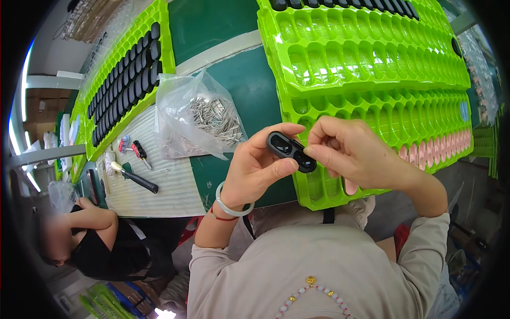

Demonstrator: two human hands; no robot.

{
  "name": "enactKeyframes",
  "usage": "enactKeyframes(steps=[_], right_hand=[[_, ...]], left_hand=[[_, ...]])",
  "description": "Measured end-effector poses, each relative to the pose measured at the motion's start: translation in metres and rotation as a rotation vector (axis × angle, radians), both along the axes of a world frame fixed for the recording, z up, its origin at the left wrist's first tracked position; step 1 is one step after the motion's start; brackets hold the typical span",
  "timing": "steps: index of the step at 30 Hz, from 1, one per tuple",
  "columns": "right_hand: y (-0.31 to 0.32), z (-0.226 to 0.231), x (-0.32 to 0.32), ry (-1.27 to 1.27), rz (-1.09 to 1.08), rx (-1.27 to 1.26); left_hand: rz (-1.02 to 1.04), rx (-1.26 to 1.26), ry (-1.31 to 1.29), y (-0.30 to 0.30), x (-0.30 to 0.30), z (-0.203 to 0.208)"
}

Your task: The person assembles small black electronic earbuds by hand. They repeatedly pick up earbud cases and components from a green tray, insert small parts into the cases, and place the finished units back into the tray.

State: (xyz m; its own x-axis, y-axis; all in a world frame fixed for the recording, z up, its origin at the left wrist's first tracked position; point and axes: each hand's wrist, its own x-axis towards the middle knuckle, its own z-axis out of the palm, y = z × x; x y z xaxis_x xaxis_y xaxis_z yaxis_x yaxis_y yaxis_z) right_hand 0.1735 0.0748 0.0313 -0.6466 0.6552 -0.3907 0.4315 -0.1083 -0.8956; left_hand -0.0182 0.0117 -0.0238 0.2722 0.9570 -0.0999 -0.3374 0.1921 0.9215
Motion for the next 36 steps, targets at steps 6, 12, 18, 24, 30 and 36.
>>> enactKeyframes(steps=[6, 12, 18, 24, 30, 36], right_hand=[[-0.002, -0.017, 0.006, 0.297, -0.03, 0.302], [-0.005, -0.022, 0.013, 0.317, -0.026, 0.359], [-0.007, -0.035, 0.017, 0.328, -0.007, 0.448], [-0.007, -0.041, 0.018, 0.368, 0.024, 0.542], [-0.009, -0.044, 0.018, 0.377, 0.005, 0.539], [-0.014, -0.049, 0.019, 0.384, -0.048, 0.511]], left_hand=[[0.004, -0.121, -0.212, 0.002, 0.001, -0.002], [-0.009, -0.16, -0.168, -0.001, 0.006, 0.002], [-0.098, -0.084, -0.202, -0.003, 0.004, -0.003], [-0.109, -0.058, -0.153, -0.005, 0.005, -0.006], [-0.09, -0.052, -0.191, -0.004, 0.006, -0.007], [0.048, -0.051, -0.161, -0.004, 0.007, -0.006]])
